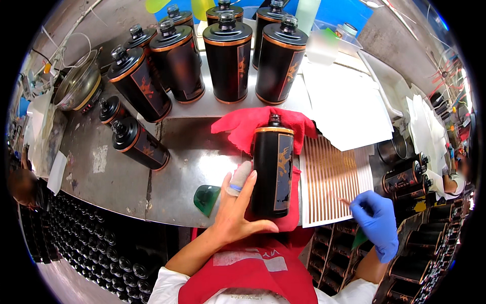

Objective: The person applies decorative labels and gold foil strips to cylindrical black containers. They peel each label from a backing sheet, position it on the container, and smooth it with a green tool. They also apply thin gold strips to the top and bottom rims and wipe the surfaces with a cloth.

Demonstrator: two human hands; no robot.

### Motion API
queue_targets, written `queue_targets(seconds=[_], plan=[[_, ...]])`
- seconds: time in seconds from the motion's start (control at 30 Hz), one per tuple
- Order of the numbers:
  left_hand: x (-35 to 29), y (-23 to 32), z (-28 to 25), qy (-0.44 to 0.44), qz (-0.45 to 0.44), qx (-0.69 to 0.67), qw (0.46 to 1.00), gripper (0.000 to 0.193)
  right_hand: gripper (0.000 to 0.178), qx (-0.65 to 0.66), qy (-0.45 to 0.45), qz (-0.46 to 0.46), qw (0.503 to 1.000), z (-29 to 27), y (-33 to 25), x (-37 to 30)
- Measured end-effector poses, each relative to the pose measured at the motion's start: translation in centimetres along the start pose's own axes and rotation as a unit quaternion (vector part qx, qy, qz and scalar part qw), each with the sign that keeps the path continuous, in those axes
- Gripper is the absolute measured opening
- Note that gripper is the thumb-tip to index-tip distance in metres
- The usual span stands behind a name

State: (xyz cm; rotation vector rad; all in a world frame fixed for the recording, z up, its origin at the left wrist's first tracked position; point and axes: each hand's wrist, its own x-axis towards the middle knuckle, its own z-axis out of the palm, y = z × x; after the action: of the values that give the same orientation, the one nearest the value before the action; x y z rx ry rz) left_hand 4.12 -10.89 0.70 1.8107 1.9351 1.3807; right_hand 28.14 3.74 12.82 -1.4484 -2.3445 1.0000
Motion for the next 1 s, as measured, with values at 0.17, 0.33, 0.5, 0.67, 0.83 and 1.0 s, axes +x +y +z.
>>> queue_targets(seconds=[0.17, 0.33, 0.5, 0.67, 0.83, 1.0], plan=[[4.8, 3.2, -1.4, -0.168, 0.03, -0.378, 0.91, 0.072, 0.009, -0.019, -0.17, -0.181, 0.969, 0.4, -8.3, 0.8], [7.1, 5.1, -4.4, -0.216, -0.077, -0.375, 0.898, 0.015, 0.005, 0.188, -0.105, -0.164, 0.963, -0.7, -6.4, 1.7], [3.0, 2.4, -6.5, -0.127, -0.183, -0.239, 0.945, 0.004, 0.008, 0.31, -0.092, 0.018, 0.946, 0.5, 0.6, 2.1], [-1.8, 1.4, -4.0, -0.039, -0.294, -0.224, 0.928, 0.007, 0.008, 0.352, -0.068, 0.104, 0.928, 2.9, 7.6, 1.0], [-2.8, 1.3, -1.6, -0.005, -0.297, -0.215, 0.93, 0.009, 0.007, 0.368, -0.044, 0.136, 0.919, 3.8, 11.2, 1.1], [-2.3, 1.6, -0.2, 0.009, -0.304, -0.183, 0.935, 0.01, 0.008, 0.355, -0.044, 0.146, 0.922, 3.9, 12.7, 1.5]])
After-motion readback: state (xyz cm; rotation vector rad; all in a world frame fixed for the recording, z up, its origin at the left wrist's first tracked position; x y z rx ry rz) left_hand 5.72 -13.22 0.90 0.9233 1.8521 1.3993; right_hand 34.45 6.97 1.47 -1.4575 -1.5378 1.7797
